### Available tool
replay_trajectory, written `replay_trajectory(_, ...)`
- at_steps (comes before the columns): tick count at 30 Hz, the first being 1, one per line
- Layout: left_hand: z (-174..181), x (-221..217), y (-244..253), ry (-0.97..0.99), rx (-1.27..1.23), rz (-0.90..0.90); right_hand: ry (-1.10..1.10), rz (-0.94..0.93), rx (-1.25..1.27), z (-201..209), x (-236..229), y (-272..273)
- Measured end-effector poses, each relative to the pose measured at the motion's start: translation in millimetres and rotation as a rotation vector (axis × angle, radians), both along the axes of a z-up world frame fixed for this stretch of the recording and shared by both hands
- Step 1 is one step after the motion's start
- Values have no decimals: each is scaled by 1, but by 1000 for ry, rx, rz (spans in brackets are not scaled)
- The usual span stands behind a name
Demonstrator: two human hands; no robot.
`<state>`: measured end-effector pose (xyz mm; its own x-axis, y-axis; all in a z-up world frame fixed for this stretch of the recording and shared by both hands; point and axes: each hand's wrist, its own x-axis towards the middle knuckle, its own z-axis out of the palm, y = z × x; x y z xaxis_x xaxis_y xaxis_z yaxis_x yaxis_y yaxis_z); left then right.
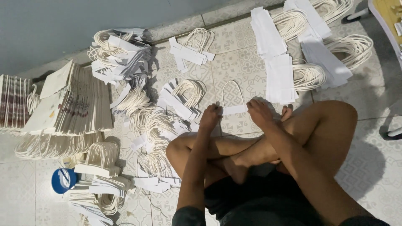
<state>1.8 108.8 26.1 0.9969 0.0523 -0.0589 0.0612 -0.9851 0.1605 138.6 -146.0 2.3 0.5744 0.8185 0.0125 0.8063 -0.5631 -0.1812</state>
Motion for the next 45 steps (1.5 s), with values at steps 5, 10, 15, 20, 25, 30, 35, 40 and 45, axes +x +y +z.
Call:
replay_trajectory(5,28,-1,-2,-20,-12,-24,40,-6,32,18,-2,2)
replay_trajectory(10,39,2,-5,-29,-48,-27,76,-32,37,32,-4,2)
replay_trajectory(15,50,2,-6,-74,-127,-6,93,-33,34,29,-3,2)
replay_trajectory(20,54,4,2,-23,-150,-37,177,-34,-31,43,-2,5)
replay_trajectory(25,59,13,15,64,-151,-49,358,-69,-98,77,1,9)
replay_trajectory(30,75,33,30,24,-98,-172,407,-77,-43,85,6,11)
replay_trajectory(35,89,94,71,-28,-12,-351,92,-151,280,95,22,7)
replay_trajectory(40,139,211,31,-189,118,-584,-87,-270,392,143,77,-35)
replay_trajectory(45,182,329,-58,-269,243,-825,-179,-430,391,180,140,-106)
